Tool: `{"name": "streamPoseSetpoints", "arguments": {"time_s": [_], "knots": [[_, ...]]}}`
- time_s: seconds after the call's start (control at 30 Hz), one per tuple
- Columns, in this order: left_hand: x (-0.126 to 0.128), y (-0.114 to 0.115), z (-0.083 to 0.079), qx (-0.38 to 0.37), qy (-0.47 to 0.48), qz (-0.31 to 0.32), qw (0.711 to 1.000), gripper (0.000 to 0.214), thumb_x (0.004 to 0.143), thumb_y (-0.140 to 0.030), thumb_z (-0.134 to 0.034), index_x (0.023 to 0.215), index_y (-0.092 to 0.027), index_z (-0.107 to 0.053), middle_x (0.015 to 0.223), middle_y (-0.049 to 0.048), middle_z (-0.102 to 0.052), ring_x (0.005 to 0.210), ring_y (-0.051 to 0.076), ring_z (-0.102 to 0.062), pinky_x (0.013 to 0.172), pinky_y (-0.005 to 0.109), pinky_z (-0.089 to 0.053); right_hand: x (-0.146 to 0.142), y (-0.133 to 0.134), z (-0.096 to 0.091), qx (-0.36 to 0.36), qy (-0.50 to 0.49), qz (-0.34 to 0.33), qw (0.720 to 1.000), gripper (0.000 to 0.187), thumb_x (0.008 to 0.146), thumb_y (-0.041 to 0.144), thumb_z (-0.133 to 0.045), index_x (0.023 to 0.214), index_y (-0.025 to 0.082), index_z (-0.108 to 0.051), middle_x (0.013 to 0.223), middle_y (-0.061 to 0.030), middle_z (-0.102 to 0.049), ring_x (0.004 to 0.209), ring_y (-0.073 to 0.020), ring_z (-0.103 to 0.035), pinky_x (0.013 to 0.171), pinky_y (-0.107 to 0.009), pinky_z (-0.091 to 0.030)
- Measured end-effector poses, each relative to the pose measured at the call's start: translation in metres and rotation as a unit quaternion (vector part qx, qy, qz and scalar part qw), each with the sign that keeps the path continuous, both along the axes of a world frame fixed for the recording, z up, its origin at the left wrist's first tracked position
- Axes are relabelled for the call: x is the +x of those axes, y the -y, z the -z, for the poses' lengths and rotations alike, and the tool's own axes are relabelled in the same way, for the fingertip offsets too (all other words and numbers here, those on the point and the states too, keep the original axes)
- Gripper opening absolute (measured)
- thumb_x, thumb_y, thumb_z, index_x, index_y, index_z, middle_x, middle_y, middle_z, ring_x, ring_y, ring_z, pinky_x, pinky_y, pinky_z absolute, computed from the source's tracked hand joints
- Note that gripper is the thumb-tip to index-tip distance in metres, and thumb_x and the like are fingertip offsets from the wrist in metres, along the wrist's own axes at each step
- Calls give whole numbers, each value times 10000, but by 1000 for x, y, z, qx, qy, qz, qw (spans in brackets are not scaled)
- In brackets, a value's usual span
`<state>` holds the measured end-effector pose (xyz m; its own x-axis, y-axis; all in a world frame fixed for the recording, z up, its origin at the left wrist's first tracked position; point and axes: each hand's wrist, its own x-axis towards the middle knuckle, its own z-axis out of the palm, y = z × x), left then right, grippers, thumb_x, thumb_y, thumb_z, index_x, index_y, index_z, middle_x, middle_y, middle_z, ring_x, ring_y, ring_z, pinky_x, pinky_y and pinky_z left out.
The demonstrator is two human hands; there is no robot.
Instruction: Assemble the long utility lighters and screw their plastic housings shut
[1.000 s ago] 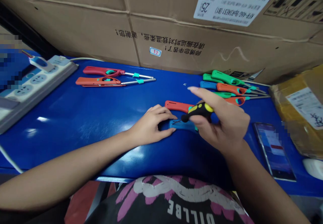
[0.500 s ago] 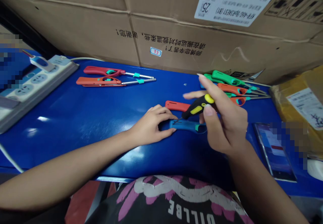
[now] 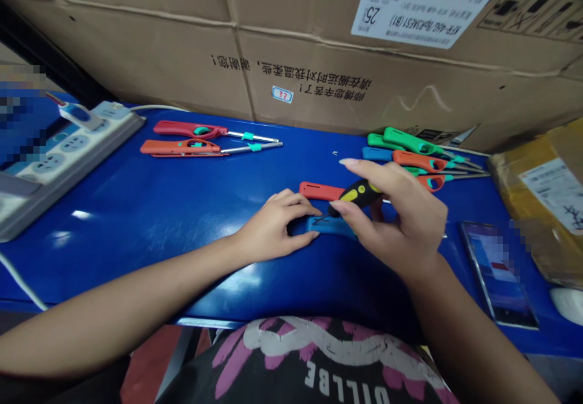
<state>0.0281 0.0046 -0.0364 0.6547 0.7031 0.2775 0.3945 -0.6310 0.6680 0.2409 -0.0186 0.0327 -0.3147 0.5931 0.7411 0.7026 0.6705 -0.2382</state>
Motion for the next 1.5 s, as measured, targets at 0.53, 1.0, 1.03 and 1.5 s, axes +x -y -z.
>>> {"name": "streamPoseSetpoints", "arguments": {"time_s": [0.53,1.0,1.03,1.5], "knots": [[-1,1,-1,-11,-4,3,1000,276,892,-291,-720,1149,-190,-702,1101,63,-705,996,224,-598,935,407,-466,5,2,0,-114,-18,-66,991,525,1047,250,-399,1571,269,-369,1222,-90,-718,913,-219,-731,734,-379,-623],[0,1,-1,-14,-2,0,1000,263,895,-296,-705,1145,-212,-701,1100,56,-699,996,223,-599,936,405,-458,3,4,-2,-107,-48,-107,987,474,989,242,-542,1460,285,-513,1126,-53,-734,771,-182,-699,652,-327,-594],[0,1,-1,-14,-1,1,1000,262,896,-292,-705,1146,-212,-701,1100,54,-697,998,222,-596,936,403,-456,3,3,-3,-75,-36,-99,992,447,963,249,-609,1406,283,-565,1033,-35,-743,747,-178,-686,634,-312,-583],[0,1,0,-8,2,3,1000,260,897,-290,-704,1144,-209,-701,1069,51,-695,977,217,-598,922,397,-457,1,3,-4,4,20,-51,998,463,970,277,-605,1431,296,-565,973,-32,-736,816,-196,-683,708,-330,-596]]}}
